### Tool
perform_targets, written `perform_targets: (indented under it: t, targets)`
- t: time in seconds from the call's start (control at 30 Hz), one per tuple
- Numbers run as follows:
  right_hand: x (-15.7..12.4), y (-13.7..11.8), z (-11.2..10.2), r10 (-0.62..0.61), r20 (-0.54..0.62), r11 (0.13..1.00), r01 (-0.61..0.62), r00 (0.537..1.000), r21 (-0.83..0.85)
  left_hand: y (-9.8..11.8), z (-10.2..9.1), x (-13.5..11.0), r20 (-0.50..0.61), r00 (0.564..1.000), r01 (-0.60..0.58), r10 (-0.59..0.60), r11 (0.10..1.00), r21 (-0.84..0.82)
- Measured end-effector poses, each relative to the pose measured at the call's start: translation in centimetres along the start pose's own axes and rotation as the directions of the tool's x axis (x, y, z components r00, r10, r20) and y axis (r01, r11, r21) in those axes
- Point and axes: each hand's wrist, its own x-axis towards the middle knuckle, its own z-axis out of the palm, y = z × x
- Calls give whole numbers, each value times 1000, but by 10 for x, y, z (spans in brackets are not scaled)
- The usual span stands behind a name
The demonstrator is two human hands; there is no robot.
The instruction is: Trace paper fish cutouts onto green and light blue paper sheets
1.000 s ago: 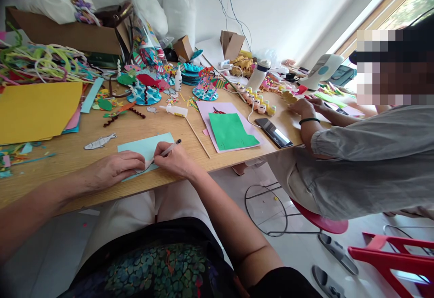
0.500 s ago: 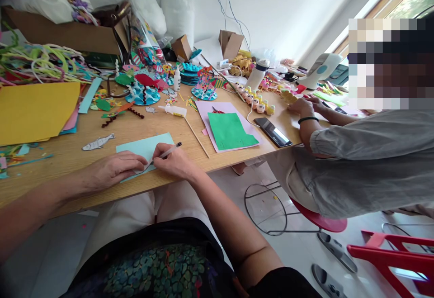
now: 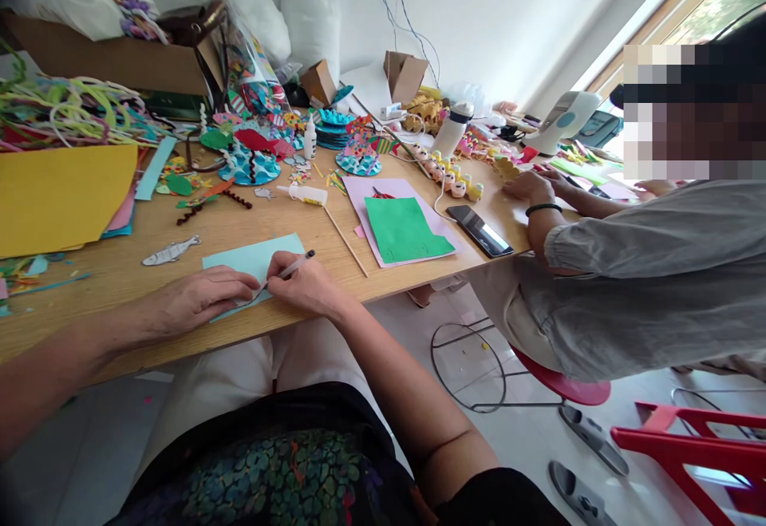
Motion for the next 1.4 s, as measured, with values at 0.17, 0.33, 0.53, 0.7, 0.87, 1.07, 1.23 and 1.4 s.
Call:
perform_targets:
  t: [0.17,0.33,0.53,0.7,0.87,1.07,1.23,1.4]
  targets:
    - [-2,-2,-2,9,-2,1000,-9,1000,16,-3,-1,1,39,999,19,-18,1000,-13]
    - [-5,-3,-4,14,0,999,-14,1000,30,-6,0,1,47,999,20,-20,1000,-16]
    - [-10,-2,-11,47,-9,999,-47,999,-17,-3,-2,3,58,998,31,-30,999,-14]
    - [-13,-1,-14,46,-22,999,-46,999,-10,-1,-3,4,71,997,36,-37,999,15]
    - [-15,-1,-15,55,-22,998,-55,998,4,-4,-1,4,66,998,18,-23,997,74]
    - [-13,1,-15,67,-15,997,-67,998,38,-4,-1,7,103,994,11,-23,992,124]
    - [-15,2,-17,106,-46,981,-97,993,170,-2,-2,7,108,993,28,-42,991,129]
    - [-18,1,-21,130,-51,960,-113,990,256,-4,0,6,102,994,23,-37,991,134]
